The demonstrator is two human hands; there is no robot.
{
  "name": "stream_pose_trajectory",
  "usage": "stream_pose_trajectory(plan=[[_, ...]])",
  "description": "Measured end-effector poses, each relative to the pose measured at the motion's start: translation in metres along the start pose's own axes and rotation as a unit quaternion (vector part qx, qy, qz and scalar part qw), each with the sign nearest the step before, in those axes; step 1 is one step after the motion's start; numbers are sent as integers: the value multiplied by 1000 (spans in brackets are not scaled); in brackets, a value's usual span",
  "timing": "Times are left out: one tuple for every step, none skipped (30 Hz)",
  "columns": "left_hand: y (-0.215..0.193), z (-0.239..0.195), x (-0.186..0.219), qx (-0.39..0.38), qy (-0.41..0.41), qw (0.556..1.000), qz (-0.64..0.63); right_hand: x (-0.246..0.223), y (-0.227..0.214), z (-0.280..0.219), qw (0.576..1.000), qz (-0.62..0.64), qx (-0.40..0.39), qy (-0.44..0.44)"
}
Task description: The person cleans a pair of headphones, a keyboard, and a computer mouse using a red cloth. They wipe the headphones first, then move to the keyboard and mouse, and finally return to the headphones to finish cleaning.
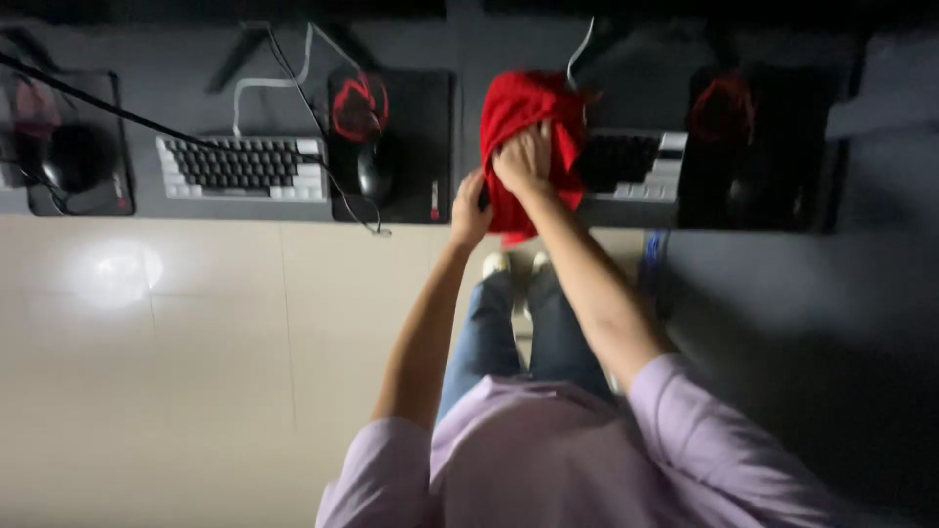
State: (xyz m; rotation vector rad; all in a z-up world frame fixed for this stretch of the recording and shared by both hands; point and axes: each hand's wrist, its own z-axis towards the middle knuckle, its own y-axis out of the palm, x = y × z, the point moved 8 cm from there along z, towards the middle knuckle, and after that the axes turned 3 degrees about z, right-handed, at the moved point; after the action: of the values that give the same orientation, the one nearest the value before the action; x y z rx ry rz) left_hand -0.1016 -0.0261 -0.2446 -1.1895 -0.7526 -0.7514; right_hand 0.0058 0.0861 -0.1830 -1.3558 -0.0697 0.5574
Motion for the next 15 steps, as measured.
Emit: stream_pose_trajectory(plan=[[-6,-3,6,-7,-6,1000,0,1,7,-6,993,14,-118,28],[-12,-5,13,-15,-12,1000,0,1,12,-15,970,30,-233,54],[-15,-6,27,-22,-11,1000,-5,10,12,-30,970,27,-234,62],[-20,-6,41,-23,-13,1000,6,3,-9,-37,992,51,-112,-29],[-25,5,55,-20,-9,1000,18,-2,-32,-41,990,71,17,-124],[-24,16,64,-22,-2,1000,16,6,-43,-40,990,66,22,-120],[-28,15,72,-13,-6,999,31,15,-51,-49,993,85,18,-81],[-33,13,80,-5,-11,999,47,22,-59,-60,994,103,13,-43],[-30,12,83,-12,-9,999,44,30,-63,-70,994,100,13,-35],[-32,12,85,6,-11,998,56,44,-63,-80,996,85,-3,18],[-35,15,88,26,-12,997,67,58,-65,-87,995,69,-16,68],[-33,14,90,21,-8,998,64,70,-70,-95,995,66,-14,73],[-34,14,91,30,-7,997,75,83,-78,-101,996,42,9,81],[-35,14,91,38,-7,996,86,94,-85,-107,995,17,32,89],[-35,16,91,38,-3,996,86,105,-90,-107,995,17,36,90]])
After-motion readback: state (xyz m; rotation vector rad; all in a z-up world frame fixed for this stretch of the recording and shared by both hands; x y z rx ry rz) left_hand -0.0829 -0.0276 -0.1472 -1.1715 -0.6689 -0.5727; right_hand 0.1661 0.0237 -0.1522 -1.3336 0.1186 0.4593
